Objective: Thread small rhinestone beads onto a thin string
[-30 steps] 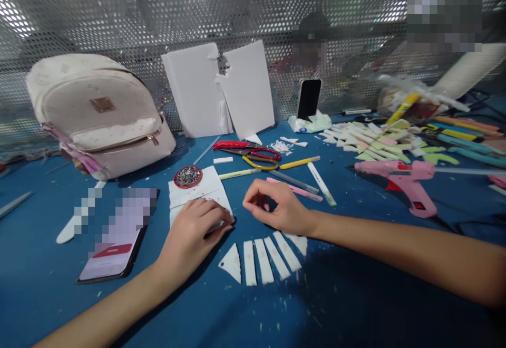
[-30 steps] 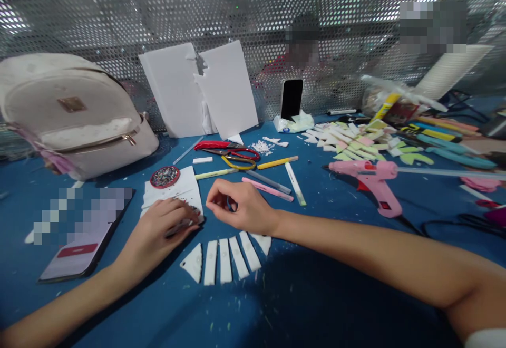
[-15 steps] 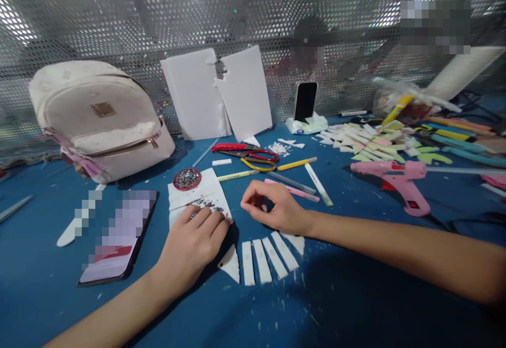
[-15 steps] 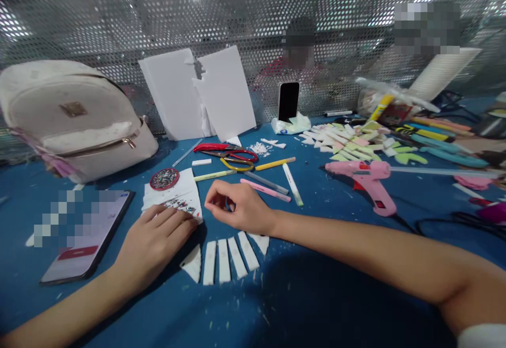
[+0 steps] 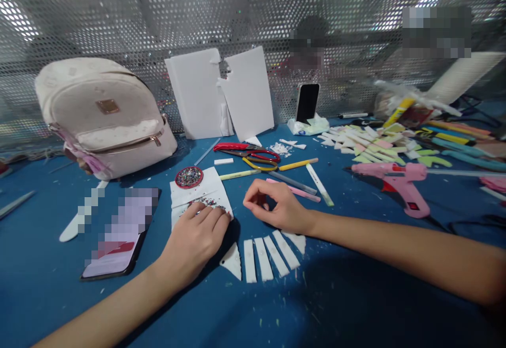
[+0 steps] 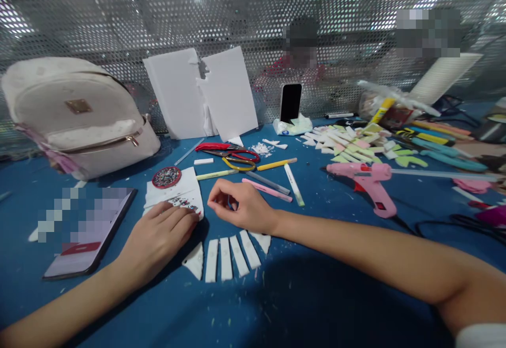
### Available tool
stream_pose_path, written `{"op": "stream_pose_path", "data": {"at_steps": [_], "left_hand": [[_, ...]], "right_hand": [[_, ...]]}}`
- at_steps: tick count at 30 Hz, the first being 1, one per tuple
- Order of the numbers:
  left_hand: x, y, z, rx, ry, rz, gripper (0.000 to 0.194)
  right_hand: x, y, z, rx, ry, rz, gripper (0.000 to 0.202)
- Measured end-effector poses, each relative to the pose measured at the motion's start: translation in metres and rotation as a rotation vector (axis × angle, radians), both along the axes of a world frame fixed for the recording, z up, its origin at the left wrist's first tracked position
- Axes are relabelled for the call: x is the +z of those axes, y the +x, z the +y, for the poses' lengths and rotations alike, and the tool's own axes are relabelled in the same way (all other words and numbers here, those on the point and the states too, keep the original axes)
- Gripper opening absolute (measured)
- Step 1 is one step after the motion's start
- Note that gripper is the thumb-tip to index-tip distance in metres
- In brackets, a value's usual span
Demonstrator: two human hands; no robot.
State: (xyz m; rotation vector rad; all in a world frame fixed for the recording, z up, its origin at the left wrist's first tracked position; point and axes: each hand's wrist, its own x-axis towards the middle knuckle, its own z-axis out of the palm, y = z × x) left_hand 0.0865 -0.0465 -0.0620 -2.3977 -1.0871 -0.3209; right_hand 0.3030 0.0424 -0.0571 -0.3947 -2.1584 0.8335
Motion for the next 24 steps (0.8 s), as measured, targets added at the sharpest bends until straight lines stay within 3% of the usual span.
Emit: {"op": "stream_pose_path", "data": {"at_steps": [24], "left_hand": [[-0.0003,0.0022,0.0037,0.050,-0.020,-0.004,0.013]], "right_hand": [[-0.0002,-0.0001,0.0001,-0.007,0.007,0.000,0.005]]}}
